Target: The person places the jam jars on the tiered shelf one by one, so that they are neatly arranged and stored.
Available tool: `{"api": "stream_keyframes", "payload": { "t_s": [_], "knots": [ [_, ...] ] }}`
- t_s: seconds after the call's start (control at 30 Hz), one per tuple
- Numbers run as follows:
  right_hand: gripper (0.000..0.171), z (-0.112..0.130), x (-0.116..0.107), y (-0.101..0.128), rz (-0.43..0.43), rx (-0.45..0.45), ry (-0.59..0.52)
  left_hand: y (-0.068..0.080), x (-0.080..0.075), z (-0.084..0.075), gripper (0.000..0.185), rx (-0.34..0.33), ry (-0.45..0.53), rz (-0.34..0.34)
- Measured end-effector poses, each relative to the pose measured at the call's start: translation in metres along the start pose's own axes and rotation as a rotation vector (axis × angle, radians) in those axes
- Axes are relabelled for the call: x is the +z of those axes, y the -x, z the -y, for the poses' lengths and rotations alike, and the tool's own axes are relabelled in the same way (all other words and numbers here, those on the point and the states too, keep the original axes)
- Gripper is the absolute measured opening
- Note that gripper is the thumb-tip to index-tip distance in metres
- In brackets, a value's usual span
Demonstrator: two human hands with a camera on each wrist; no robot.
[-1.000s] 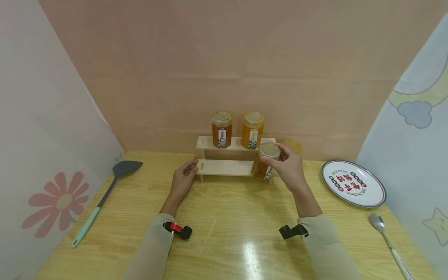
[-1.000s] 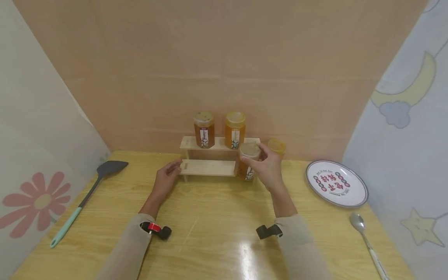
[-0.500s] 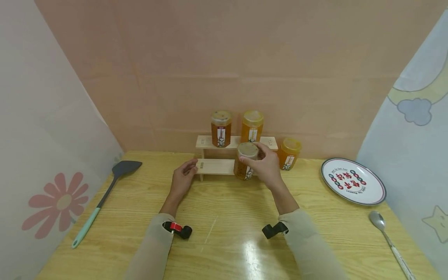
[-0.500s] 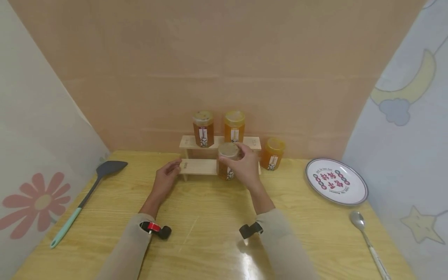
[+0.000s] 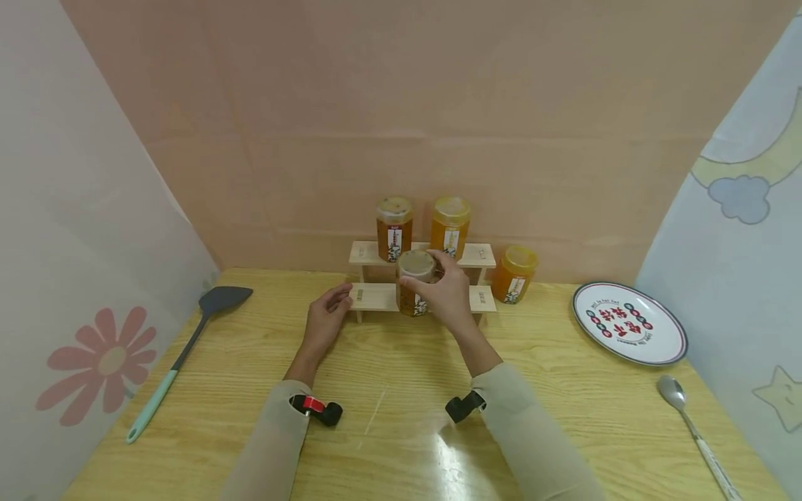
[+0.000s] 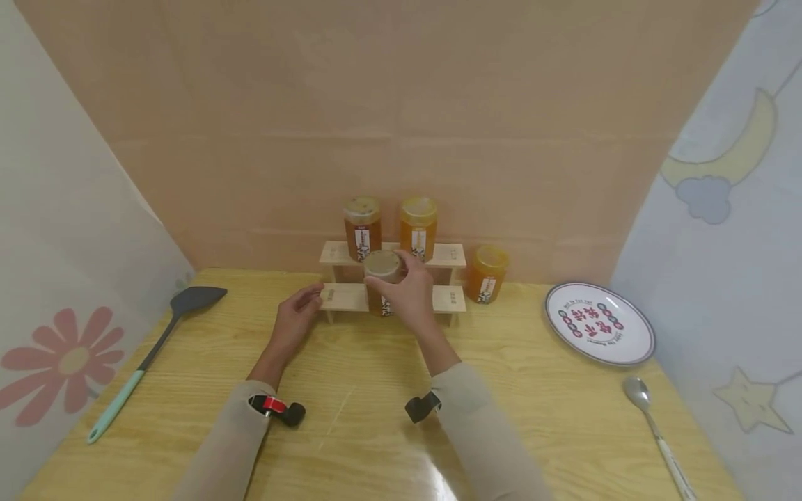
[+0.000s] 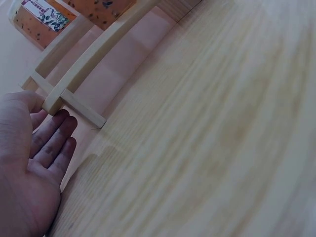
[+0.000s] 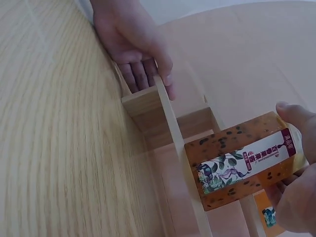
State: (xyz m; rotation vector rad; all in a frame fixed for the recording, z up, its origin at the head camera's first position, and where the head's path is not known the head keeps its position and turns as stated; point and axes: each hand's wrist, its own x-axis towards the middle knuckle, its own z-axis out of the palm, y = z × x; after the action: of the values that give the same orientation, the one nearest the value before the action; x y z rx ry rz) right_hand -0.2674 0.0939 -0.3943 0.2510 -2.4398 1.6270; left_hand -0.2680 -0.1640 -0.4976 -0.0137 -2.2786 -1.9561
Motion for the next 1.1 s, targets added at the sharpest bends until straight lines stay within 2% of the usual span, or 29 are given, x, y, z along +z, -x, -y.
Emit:
{"api": "stream_keyframes", "payload": {
  "t_s": [0.1,0.27,0.4,0.57,0.8,1.1],
  "knots": [
    [0.079,0.002,0.0,0.001,0.023,0.015,-0.022,0.001,0.0,-0.005,0.041,-0.012,0.0,0.007],
    [0.083,0.0,-0.013,0.002,0.118,0.04,-0.141,0.01,0.0,-0.025,0.04,-0.01,-0.01,0.022],
    [0.075,-0.008,-0.024,0.002,0.212,-0.005,-0.217,0.016,0.0,-0.036,0.04,-0.002,-0.007,0.028],
    [0.067,-0.017,-0.032,0.001,0.283,-0.04,-0.26,0.016,-0.001,-0.036,0.04,-0.006,-0.005,0.029],
    [0.063,-0.02,-0.026,-0.002,0.25,-0.017,-0.265,0.016,-0.002,-0.034,0.04,-0.015,-0.001,0.033],
    [0.061,-0.015,-0.003,0.0,0.162,-0.03,-0.269,0.015,-0.002,-0.033,0.04,-0.015,0.008,0.034]
  ]
}}
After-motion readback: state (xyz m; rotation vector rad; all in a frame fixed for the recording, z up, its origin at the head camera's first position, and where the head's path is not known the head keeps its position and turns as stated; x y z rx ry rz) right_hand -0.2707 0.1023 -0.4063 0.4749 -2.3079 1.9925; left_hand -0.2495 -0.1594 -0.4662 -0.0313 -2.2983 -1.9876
